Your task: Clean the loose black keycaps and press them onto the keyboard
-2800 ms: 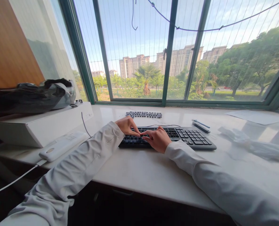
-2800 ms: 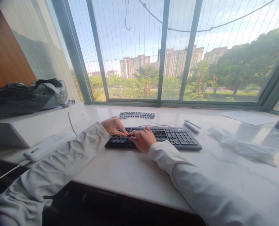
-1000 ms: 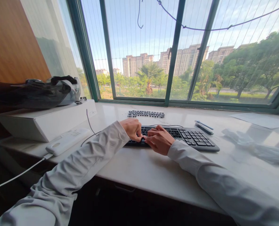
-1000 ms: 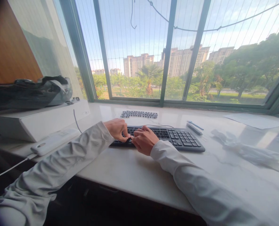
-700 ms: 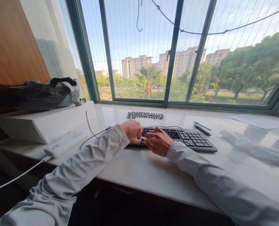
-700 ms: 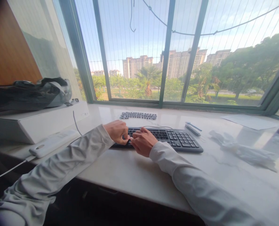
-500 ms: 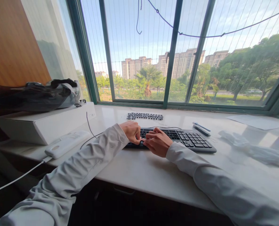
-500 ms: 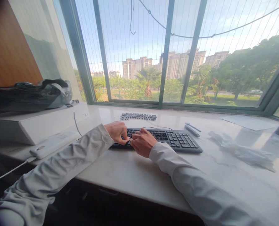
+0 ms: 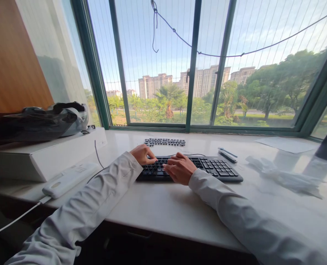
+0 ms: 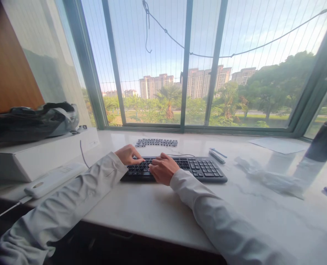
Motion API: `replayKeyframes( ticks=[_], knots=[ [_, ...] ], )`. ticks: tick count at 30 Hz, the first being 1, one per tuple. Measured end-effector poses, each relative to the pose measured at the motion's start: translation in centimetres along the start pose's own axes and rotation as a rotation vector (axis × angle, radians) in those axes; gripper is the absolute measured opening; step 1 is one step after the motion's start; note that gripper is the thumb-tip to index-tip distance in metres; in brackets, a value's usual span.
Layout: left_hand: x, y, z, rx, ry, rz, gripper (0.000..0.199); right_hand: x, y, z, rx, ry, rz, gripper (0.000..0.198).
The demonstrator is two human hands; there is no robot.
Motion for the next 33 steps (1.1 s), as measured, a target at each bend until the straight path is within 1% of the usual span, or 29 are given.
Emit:
replayKeyframes(
  ticks=[2, 4, 5, 7, 10, 14, 16, 20, 25, 29, 33],
  knots=[
    [0.0, -1.8, 0.0, -0.124, 0.091, 0.175, 0.029, 0.2, 0.9, 0.1, 0.028, 0.007, -0.059, 0.033],
    [0.1, -3.4, -0.1, -0.251, 0.131, 0.315, 0.029, 0.6, 1.9, 0.0, 0.045, 0.008, -0.122, 0.034],
    [0.1, -4.0, -0.2, -0.305, 0.129, 0.357, 0.029, 0.7, 2.2, -0.1, 0.048, 0.006, -0.146, 0.034],
    [-0.1, -4.8, -0.5, -0.376, 0.111, 0.392, 0.031, 1.0, 2.7, -0.4, 0.041, 0.001, -0.166, 0.033],
    [-1.0, -5.5, -1.0, -0.466, 0.059, 0.372, 0.036, 1.1, 2.7, -0.7, 0.03, -0.007, -0.167, 0.03],
    [-3.8, -6.0, -2.6, -0.662, -0.09, 0.245, 0.04, 1.1, 2.4, -0.7, 0.033, -0.022, -0.151, 0.03],
    [-5.5, -6.5, -3.7, -0.7, -0.152, 0.201, 0.038, 1.1, 2.4, -0.7, 0.035, -0.022, -0.159, 0.031],
    [-8.5, -7.8, -5.7, -0.72, -0.216, 0.177, 0.027, 1.3, 2.7, -1.0, 0.027, -0.055, -0.19, 0.031],
    [-10.3, -9.7, -7.0, -0.744, -0.239, 0.174, 0.021, 1.4, 2.6, -1.0, 0.027, -0.094, -0.178, 0.026],
    [-10.5, -10.7, -7.2, -0.747, -0.227, 0.157, 0.019, 1.3, 2.3, -0.7, 0.022, -0.109, -0.177, 0.023],
    [-10.2, -11.2, -7.3, -0.752, -0.2, 0.155, 0.022, 1.2, 2.3, -0.6, 0.013, -0.115, -0.185, 0.022]
  ],
)
Point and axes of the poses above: each hand's wrist, its own x-axis away from the middle knuckle, its own z-axis out of the back of the hand, y = z × x, the point moved 4 cm from there along -x, towards the middle knuckle, and after that the axes turned 3 degrees about y, right-handed, at the moved point
